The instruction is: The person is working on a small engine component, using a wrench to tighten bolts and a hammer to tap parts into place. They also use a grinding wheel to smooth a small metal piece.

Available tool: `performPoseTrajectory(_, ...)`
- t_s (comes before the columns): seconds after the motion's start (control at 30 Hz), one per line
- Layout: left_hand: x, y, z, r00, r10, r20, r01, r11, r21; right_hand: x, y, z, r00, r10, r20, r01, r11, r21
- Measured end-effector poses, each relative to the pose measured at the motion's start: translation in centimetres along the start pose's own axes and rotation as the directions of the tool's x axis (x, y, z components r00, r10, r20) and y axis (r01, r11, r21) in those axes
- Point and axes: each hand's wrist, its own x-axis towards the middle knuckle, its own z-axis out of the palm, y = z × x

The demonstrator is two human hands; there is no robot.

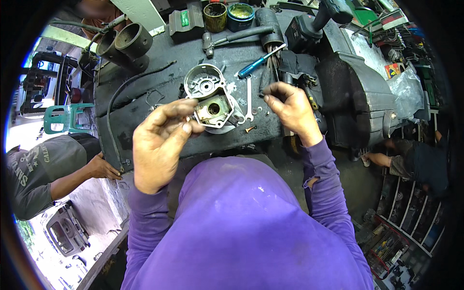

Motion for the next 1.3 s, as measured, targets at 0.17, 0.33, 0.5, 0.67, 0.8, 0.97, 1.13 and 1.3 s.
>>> performPoseTrajectory(0.17, -3.0, -1.9, -2.1, 0.971, -0.239, 0.015, 0.240, 0.967, -0.082, -4.2, 6.5, 4.3, 0.958, 0.068, 0.280, 0.091, 0.851, -0.518)
performPoseTrajectory(0.33, -4.9, -5.3, 0.0, 0.948, -0.314, -0.046, 0.308, 0.946, -0.105, -5.1, 9.4, 8.8, 0.981, -0.048, 0.189, 0.153, 0.791, -0.593)
performPoseTrajectory(0.5, -4.5, -7.0, 2.2, 0.988, -0.121, -0.096, 0.142, 0.957, 0.252, -4.0, 8.6, 8.9, 0.983, -0.121, 0.141, 0.178, 0.831, -0.527)
performPoseTrajectory(0.67, -4.3, -7.1, 3.0, 0.986, 0.167, 0.008, -0.142, 0.809, 0.571, -5.3, 3.0, 4.3, 0.992, 0.115, 0.055, -0.122, 0.979, 0.160)
performPoseTrajectory(0.8, -4.5, -7.0, 3.4, 0.976, 0.213, 0.041, -0.196, 0.783, 0.591, -7.8, -2.5, 1.6, 0.924, 0.072, 0.377, -0.254, 0.850, 0.461)
performPoseTrajectory(0.97, -4.8, -6.5, 3.9, 0.962, 0.255, 0.101, -0.265, 0.768, 0.583, -8.9, -5.2, 4.7, 0.891, 0.088, 0.444, -0.334, 0.792, 0.512)
performPoseTrajectory(1.13, -4.9, -6.7, 3.7, 0.942, 0.290, 0.171, -0.334, 0.750, 0.571, -10.0, -5.9, 6.0, 0.910, 0.161, 0.383, -0.358, 0.771, 0.527)
performPoseTrajectory(1.3, -5.0, -6.9, 3.8, 0.917, 0.320, 0.238, -0.399, 0.740, 0.541, -12.0, -6.8, 7.4, 0.944, 0.245, 0.221, -0.330, 0.737, 0.590)
